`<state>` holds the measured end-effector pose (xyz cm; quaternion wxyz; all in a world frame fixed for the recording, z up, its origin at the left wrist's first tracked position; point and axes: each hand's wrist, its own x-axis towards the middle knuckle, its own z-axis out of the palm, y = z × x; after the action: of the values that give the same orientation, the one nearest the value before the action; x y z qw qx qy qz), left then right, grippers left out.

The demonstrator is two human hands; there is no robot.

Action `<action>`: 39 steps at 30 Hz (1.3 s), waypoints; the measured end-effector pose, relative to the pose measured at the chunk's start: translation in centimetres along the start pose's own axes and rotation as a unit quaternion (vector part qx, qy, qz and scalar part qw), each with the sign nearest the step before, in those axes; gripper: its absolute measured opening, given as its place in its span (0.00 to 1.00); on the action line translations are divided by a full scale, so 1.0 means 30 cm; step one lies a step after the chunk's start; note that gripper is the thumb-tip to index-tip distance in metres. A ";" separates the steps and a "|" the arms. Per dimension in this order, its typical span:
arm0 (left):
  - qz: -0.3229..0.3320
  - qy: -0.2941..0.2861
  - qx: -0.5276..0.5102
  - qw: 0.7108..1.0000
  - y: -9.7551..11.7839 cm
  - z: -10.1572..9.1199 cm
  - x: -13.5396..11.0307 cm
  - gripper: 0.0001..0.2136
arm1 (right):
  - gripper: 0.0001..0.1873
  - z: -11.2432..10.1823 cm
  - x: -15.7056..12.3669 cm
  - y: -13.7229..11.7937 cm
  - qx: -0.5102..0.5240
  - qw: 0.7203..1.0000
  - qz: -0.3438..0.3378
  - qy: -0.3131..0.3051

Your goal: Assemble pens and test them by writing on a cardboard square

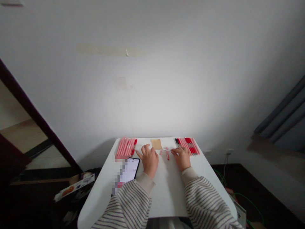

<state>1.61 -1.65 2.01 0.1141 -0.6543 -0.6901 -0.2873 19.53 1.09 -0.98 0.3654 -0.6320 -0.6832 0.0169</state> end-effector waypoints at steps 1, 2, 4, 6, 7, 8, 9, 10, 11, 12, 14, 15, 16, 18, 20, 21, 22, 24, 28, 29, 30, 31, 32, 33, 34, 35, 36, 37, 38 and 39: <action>0.003 -0.003 0.005 1.000 0.000 0.000 -0.001 0.09 | 0.11 0.001 0.000 0.000 0.001 1.000 0.002 -0.001; 0.004 -0.004 0.010 1.000 0.000 0.001 -0.002 0.09 | 0.11 0.001 0.000 0.001 0.001 1.000 0.002 -0.002; 0.004 -0.006 0.017 1.000 0.000 0.003 -0.003 0.10 | 0.10 0.002 0.000 0.001 0.002 1.000 0.002 0.000; 0.005 -0.008 0.020 1.000 0.000 0.006 -0.005 0.10 | 0.10 0.003 0.000 0.001 -0.001 1.000 0.001 0.004; 0.005 -0.010 0.021 1.000 -0.001 0.007 -0.005 0.10 | 0.09 0.003 0.000 0.002 -0.003 1.000 0.000 0.006; 0.005 -0.013 0.022 1.000 -0.001 0.008 -0.005 0.10 | 0.09 0.003 0.000 0.002 -0.004 1.000 -0.001 0.007; 0.005 -0.015 0.023 1.000 -0.002 0.009 -0.006 0.10 | 0.09 0.003 0.000 0.002 -0.006 1.000 -0.002 0.007; 0.004 -0.015 0.024 1.000 -0.002 0.009 -0.006 0.10 | 0.09 0.003 0.000 0.003 -0.006 1.000 -0.002 0.006; 0.003 -0.015 0.025 1.000 -0.002 0.009 -0.006 0.10 | 0.09 0.003 0.000 0.003 -0.006 1.000 -0.002 0.005; 0.003 -0.014 0.026 1.000 -0.002 0.009 -0.007 0.10 | 0.09 0.003 0.001 0.004 -0.005 1.000 -0.002 0.004; 0.004 -0.011 0.024 1.000 -0.002 0.009 -0.007 0.10 | 0.09 0.003 0.001 0.005 -0.003 1.000 -0.002 0.003; 0.005 -0.011 0.023 1.000 -0.002 0.009 -0.007 0.10 | 0.09 0.004 0.001 0.005 -0.003 1.000 -0.002 0.004; 0.005 -0.011 0.022 1.000 -0.002 0.009 -0.007 0.10 | 0.09 0.004 0.001 0.005 -0.003 1.000 -0.003 0.005; 0.004 -0.011 0.021 1.000 -0.002 0.009 -0.007 0.10 | 0.10 0.005 0.001 0.005 -0.004 1.000 -0.003 0.007; 0.002 -0.011 0.022 1.000 -0.002 0.010 -0.007 0.10 | 0.10 0.006 0.001 0.006 -0.005 1.000 -0.001 0.007; 0.001 -0.012 0.023 1.000 -0.003 0.010 -0.007 0.10 | 0.10 0.006 0.001 0.006 -0.005 1.000 0.000 0.006; 0.001 -0.013 0.024 1.000 -0.003 0.009 -0.007 0.10 | 0.10 0.007 0.001 0.006 -0.005 1.000 0.002 0.005; 0.001 -0.019 0.024 1.000 -0.003 0.007 -0.007 0.10 | 0.09 0.006 0.002 0.006 -0.005 1.000 0.004 0.002; 0.001 -0.033 0.023 0.999 -0.002 0.002 -0.005 0.10 | 0.08 0.006 0.002 0.006 -0.010 1.000 0.000 0.002; 0.000 -0.034 0.023 0.999 -0.001 0.001 -0.005 0.10 | 0.08 0.006 0.002 0.007 -0.013 1.000 -0.001 0.003; 0.000 -0.034 0.023 0.999 -0.001 0.001 -0.005 0.10 | 0.08 0.007 0.001 0.007 -0.015 1.000 -0.001 0.005; 0.000 -0.033 0.023 0.999 -0.001 0.000 -0.005 0.11 | 0.08 0.008 0.001 0.008 -0.017 1.000 -0.001 0.007; 0.000 -0.031 0.022 0.999 0.000 0.000 -0.005 0.11 | 0.08 0.009 0.001 0.008 -0.017 1.000 0.000 0.007; -0.001 -0.029 0.022 0.999 0.000 0.000 -0.005 0.10 | 0.09 0.010 0.001 0.009 -0.016 1.000 0.000 0.007; -0.001 -0.027 0.021 0.999 0.000 -0.001 -0.005 0.10 | 0.09 0.011 0.000 0.009 -0.014 1.000 0.001 0.007; -0.001 -0.025 0.020 0.999 0.000 -0.001 -0.005 0.10 | 0.09 0.011 0.000 0.009 -0.011 1.000 0.001 0.006; -0.002 -0.024 0.019 1.000 0.000 -0.002 -0.005 0.10 | 0.09 0.011 0.000 0.009 -0.008 1.000 0.001 0.006; -0.002 -0.021 0.018 1.000 -0.001 -0.002 -0.005 0.09 | 0.09 0.010 0.000 0.009 -0.005 1.000 0.002 0.007; -0.001 -0.019 0.015 1.000 -0.001 -0.002 -0.004 0.09 | 0.10 0.009 0.000 0.008 -0.001 1.000 0.002 0.007; 0.000 -0.016 0.011 1.000 -0.001 -0.002 -0.004 0.08 | 0.10 0.008 0.000 0.008 0.003 1.000 0.001 0.005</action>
<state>1.58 -1.78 2.00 0.1105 -0.6576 -0.6950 -0.2689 19.60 1.23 -1.27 0.3712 -0.6316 -0.6805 0.0162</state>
